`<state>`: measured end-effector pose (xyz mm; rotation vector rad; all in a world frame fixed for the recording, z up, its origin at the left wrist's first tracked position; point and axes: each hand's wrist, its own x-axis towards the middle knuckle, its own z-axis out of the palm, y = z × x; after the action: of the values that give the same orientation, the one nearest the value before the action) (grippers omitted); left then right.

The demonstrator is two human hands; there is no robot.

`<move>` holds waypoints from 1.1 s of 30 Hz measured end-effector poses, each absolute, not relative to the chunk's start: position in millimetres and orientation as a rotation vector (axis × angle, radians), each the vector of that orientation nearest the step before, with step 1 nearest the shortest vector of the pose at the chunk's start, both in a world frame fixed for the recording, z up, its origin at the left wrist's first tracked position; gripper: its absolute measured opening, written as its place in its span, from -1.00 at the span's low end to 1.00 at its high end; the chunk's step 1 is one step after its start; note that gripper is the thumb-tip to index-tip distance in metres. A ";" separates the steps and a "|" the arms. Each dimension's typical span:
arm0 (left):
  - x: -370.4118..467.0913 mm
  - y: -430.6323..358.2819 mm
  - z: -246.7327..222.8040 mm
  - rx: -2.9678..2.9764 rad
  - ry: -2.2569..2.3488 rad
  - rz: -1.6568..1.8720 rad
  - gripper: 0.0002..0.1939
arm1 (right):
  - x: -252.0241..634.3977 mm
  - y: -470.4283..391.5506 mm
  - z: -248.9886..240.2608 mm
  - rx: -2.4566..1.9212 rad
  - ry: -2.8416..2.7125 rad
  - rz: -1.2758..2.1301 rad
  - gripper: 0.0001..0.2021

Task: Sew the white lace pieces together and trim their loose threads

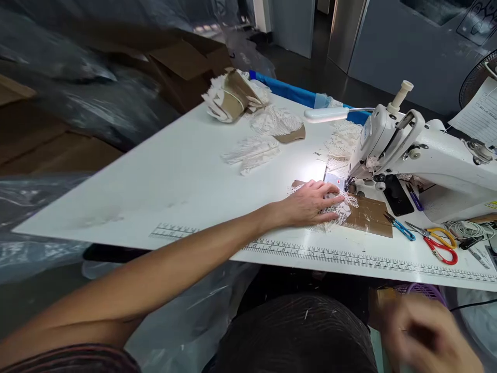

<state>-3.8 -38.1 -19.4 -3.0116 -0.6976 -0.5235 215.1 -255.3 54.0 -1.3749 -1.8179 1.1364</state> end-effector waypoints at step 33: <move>-3.9 -42.8 -16.2 -3.068 -0.764 -0.537 -0.60 | 181.5 -234.6 20.5 -1.420 -2.350 1.166 -0.61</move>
<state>-3.9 -42.8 -16.2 -3.0683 -0.7639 -0.5367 181.5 -234.6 20.5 -1.4204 -2.3497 1.1658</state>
